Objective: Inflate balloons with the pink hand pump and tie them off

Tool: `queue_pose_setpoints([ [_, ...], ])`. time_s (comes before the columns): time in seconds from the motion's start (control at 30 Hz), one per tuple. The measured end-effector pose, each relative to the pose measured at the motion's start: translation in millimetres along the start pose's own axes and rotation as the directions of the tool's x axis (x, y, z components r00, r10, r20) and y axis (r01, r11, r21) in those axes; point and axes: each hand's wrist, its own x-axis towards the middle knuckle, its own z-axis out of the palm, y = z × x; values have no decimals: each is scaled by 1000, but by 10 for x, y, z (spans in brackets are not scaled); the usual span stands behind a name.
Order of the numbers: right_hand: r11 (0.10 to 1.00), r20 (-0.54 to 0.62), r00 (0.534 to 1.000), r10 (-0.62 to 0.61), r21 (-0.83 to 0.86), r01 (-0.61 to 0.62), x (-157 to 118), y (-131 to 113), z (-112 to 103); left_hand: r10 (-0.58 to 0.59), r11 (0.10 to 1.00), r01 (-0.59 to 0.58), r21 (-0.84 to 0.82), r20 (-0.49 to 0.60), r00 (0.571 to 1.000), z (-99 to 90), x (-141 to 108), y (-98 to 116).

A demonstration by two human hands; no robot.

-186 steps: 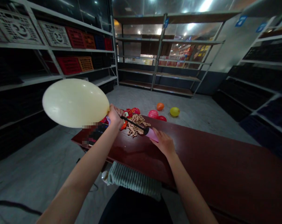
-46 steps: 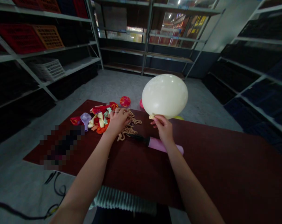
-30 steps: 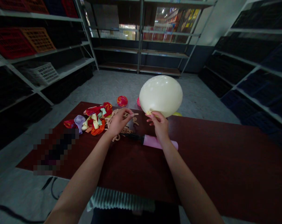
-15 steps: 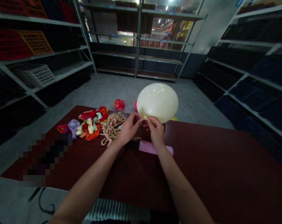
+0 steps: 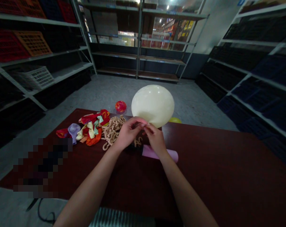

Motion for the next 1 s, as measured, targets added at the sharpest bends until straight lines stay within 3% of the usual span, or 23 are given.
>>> queue_pose_setpoints([
  [0.13, 999, 58, 998, 17, 39, -20, 12, 1, 21, 187, 956, -212, 203, 136, 973, -127, 27, -4],
  [0.3, 971, 29, 996, 82, 221, -87, 65, 14, 44, 255, 894, -327, 305, 252, 933, -156, 29, -46],
  [0.53, 914, 67, 992, 110, 384, -127, 84, -32, 44, 330, 860, -370, 351, 170, 929, -73, -4, -118],
  [0.73, 840, 154, 987, 52, 527, -126, 29, -128, 29, 392, 868, -389, 310, 55, 918, -27, -7, -77],
  [0.87, 864, 144, 986, 87, 482, -147, 26, -170, 26, 392, 867, -375, 329, 17, 920, 23, -47, -6],
  [1.0, 905, 147, 981, 130, 387, -178, 19, -215, 7, 447, 832, -404, 379, -30, 894, 58, -119, 56],
])
